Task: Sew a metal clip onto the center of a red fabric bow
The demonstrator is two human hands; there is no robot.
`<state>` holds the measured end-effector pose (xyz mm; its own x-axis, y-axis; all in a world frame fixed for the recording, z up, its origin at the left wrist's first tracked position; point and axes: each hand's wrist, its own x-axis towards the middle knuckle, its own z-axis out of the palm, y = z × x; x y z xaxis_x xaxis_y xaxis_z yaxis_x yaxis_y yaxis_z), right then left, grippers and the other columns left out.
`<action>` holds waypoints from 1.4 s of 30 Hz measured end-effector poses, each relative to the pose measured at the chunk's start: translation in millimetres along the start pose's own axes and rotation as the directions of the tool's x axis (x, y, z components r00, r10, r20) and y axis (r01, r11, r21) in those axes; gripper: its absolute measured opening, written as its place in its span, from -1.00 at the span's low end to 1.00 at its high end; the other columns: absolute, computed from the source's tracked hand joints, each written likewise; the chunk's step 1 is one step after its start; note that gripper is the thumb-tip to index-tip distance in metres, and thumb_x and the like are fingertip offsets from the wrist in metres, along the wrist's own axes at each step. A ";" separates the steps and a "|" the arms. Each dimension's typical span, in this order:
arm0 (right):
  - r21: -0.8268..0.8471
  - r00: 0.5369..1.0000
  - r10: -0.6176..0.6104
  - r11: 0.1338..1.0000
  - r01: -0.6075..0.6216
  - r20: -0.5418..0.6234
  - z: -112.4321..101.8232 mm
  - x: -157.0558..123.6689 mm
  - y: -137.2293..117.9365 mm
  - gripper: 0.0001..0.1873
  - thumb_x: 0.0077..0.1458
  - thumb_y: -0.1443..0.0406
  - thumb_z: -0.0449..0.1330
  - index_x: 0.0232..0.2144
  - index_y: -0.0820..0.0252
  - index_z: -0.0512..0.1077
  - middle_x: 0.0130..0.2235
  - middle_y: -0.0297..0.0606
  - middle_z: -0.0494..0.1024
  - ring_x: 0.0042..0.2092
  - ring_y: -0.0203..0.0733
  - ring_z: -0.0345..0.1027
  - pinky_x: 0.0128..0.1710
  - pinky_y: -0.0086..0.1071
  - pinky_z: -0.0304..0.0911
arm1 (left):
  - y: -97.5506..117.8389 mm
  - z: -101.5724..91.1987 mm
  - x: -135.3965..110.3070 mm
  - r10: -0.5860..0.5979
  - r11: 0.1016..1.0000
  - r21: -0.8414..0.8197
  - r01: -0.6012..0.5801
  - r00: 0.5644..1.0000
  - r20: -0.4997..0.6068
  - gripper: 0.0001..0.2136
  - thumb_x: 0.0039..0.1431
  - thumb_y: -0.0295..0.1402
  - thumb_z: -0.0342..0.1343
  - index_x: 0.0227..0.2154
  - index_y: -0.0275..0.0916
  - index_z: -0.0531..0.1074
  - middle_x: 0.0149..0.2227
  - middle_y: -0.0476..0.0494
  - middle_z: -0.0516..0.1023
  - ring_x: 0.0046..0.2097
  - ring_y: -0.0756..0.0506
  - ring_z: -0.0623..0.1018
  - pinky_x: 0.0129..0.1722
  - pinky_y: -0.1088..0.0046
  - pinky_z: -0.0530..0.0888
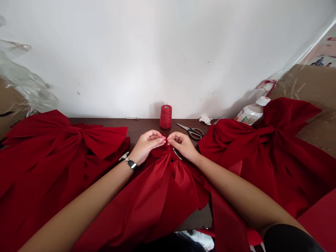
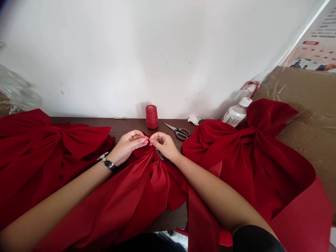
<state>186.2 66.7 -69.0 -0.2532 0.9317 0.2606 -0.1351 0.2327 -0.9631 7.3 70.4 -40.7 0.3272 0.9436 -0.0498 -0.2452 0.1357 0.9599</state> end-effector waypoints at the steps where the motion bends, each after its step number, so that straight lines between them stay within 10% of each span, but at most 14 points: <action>1: 0.009 1.000 0.002 1.000 -0.002 -0.001 0.3 -0.1 0.3 -0.63 -0.02 0.06 0.32 -0.37 0.25 0.41 -0.43 -0.31 0.50 -0.38 -0.37 0.37 -0.29 -0.47 0.30 | -0.1 0.7 -0.4 -0.001 1.000 0.004 0.001 1.000 0.000 -0.71 -0.12 -0.35 0.39 -0.39 -0.31 0.41 -0.35 -0.06 0.60 -0.30 0.02 0.60 -0.12 0.44 0.50; 42: -0.171 1.000 -0.001 0.985 -0.004 -0.025 3.3 -4.5 -0.3 -0.66 -0.07 0.09 0.34 -0.41 0.23 0.41 -0.46 -0.32 0.46 -0.48 -0.38 0.26 -0.49 -0.49 0.12 | -1.2 3.6 -1.9 0.125 0.966 0.228 -0.120 0.992 -0.006 -0.70 -0.13 -0.35 0.35 -0.32 -0.25 0.42 -0.25 -0.06 0.52 -0.22 -0.05 0.55 -0.07 0.36 0.45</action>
<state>184.2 61.6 -69.6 -0.2286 0.9383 0.2595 0.0319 0.2737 -0.9613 10.3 67.3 -40.8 0.2885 0.9550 0.0688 -0.0678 -0.0513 0.9964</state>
